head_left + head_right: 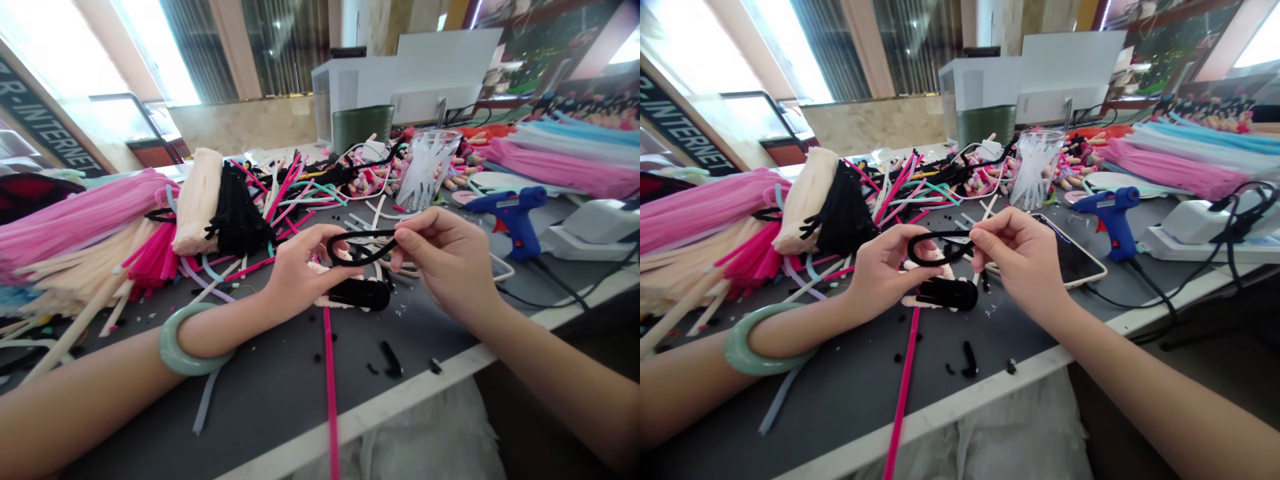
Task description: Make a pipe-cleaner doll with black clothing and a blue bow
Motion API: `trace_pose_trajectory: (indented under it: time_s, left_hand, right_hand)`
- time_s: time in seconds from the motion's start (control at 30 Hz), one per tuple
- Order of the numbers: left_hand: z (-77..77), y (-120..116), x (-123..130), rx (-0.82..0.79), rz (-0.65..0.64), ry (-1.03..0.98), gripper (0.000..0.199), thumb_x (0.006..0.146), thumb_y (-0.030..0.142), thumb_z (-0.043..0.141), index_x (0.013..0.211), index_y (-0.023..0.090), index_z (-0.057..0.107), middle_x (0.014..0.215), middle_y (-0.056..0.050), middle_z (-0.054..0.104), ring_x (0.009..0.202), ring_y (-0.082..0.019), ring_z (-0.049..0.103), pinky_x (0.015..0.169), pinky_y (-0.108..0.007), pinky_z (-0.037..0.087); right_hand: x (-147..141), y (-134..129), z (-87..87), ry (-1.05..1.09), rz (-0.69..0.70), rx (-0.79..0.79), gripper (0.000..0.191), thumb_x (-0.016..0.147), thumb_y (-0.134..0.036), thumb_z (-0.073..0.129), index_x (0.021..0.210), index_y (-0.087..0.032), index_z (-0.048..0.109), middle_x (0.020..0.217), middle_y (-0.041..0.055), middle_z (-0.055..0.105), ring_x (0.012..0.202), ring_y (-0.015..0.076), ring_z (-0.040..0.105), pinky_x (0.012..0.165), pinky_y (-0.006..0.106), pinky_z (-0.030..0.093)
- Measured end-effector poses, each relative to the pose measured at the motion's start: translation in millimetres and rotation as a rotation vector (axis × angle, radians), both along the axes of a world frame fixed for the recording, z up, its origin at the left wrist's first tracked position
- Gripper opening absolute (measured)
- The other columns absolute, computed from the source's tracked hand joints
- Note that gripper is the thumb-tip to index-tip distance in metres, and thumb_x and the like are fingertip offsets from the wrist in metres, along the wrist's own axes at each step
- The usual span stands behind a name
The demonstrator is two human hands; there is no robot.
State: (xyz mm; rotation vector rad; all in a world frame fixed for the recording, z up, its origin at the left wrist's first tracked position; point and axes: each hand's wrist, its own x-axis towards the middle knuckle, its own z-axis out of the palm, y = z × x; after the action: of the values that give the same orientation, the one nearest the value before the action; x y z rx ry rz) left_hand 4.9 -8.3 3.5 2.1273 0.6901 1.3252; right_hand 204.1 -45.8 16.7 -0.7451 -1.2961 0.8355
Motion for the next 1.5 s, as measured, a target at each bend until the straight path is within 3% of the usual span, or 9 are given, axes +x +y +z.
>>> trace_pose_trajectory:
  time_s: [0.17, 0.37, 0.53, 0.63, 0.77, 0.93, 1.23, 1.5]
  left_hand:
    - [0.0, -1.7, -1.0, -0.019, -0.039, 0.011, 0.047, 0.069, 0.031, 0.078, 0.111, 0.017, 0.062, 0.096, -0.009, 0.070, 0.085, -0.019, 0.066, 0.081, -0.032, 0.054]
    - [1.6, -3.5, 0.1, -0.008, -0.047, -0.011, 0.047, 0.068, 0.032, 0.078, 0.111, 0.016, 0.065, 0.091, -0.008, 0.072, 0.081, -0.018, 0.067, 0.080, -0.029, 0.055]
    - [4.3, -6.7, 1.6, -0.068, 0.001, 0.009, 0.043, 0.072, 0.036, 0.075, 0.109, 0.016, 0.066, 0.084, -0.005, 0.072, 0.072, -0.015, 0.069, 0.068, -0.023, 0.056]
    - [5.4, -7.2, 1.2, -0.012, 0.033, 0.039, 0.038, 0.075, 0.037, 0.072, 0.107, 0.016, 0.068, 0.080, -0.002, 0.072, 0.065, -0.012, 0.067, 0.065, -0.020, 0.054]
    - [6.1, -6.9, -0.3, 0.118, 0.129, 0.123, 0.034, 0.076, 0.038, 0.071, 0.103, 0.017, 0.070, 0.082, -0.002, 0.073, 0.070, -0.012, 0.068, 0.070, -0.020, 0.052]
    - [6.6, -7.3, -0.4, 0.159, 0.163, 0.153, 0.030, 0.078, 0.038, 0.068, 0.101, 0.019, 0.070, 0.085, -0.002, 0.075, 0.071, -0.013, 0.068, 0.072, -0.020, 0.051]
    - [7.3, -8.7, 1.0, 0.039, 0.135, 0.128, 0.024, 0.083, 0.036, 0.063, 0.097, 0.018, 0.071, 0.084, -0.003, 0.075, 0.074, -0.014, 0.069, 0.067, -0.021, 0.053]
    - [6.0, -5.8, 1.4, -0.052, 0.167, 0.041, 0.035, 0.074, 0.039, 0.072, 0.101, 0.018, 0.071, 0.084, -0.005, 0.073, 0.069, -0.015, 0.067, 0.064, -0.024, 0.054]
  right_hand:
    - [1.3, 0.6, 0.9, -0.043, -0.045, -0.017, 0.013, 0.076, -0.028, 0.074, 0.073, -0.023, 0.063, 0.056, -0.0033, 0.059, 0.046, 0.0112, 0.057, 0.045, 0.026, 0.046]
    - [3.8, 3.7, -1.5, -0.058, -0.065, -0.034, 0.013, 0.077, -0.029, 0.074, 0.073, -0.023, 0.062, 0.056, -0.0033, 0.058, 0.047, 0.0116, 0.058, 0.047, 0.026, 0.048]
    - [3.9, 4.0, -1.4, -0.043, -0.045, -0.052, 0.012, 0.077, -0.026, 0.073, 0.074, -0.022, 0.062, 0.057, -0.0032, 0.059, 0.048, 0.0110, 0.057, 0.047, 0.025, 0.048]
    - [3.5, 3.9, -1.0, -0.037, -0.037, -0.051, 0.012, 0.077, -0.026, 0.073, 0.073, -0.021, 0.063, 0.056, -0.0032, 0.060, 0.047, 0.0104, 0.057, 0.046, 0.024, 0.047]
    - [3.6, 4.5, -1.5, -0.048, -0.054, -0.043, 0.011, 0.078, -0.025, 0.072, 0.074, -0.021, 0.063, 0.056, -0.0035, 0.059, 0.047, 0.0104, 0.057, 0.047, 0.024, 0.048]
    - [4.1, 4.5, -1.0, -0.041, -0.048, -0.049, 0.011, 0.077, -0.025, 0.073, 0.073, -0.022, 0.063, 0.057, -0.0033, 0.059, 0.047, 0.0101, 0.057, 0.046, 0.024, 0.048]
    - [3.3, 4.3, -0.4, -0.056, -0.027, -0.089, 0.014, 0.076, -0.028, 0.074, 0.072, -0.021, 0.062, 0.060, -0.0022, 0.061, 0.048, 0.0097, 0.057, 0.045, 0.023, 0.048]
    - [2.7, 4.5, 0.2, -0.031, -0.033, -0.103, 0.016, 0.075, -0.029, 0.075, 0.072, -0.020, 0.061, 0.061, -0.0021, 0.061, 0.048, 0.0097, 0.058, 0.046, 0.023, 0.049]
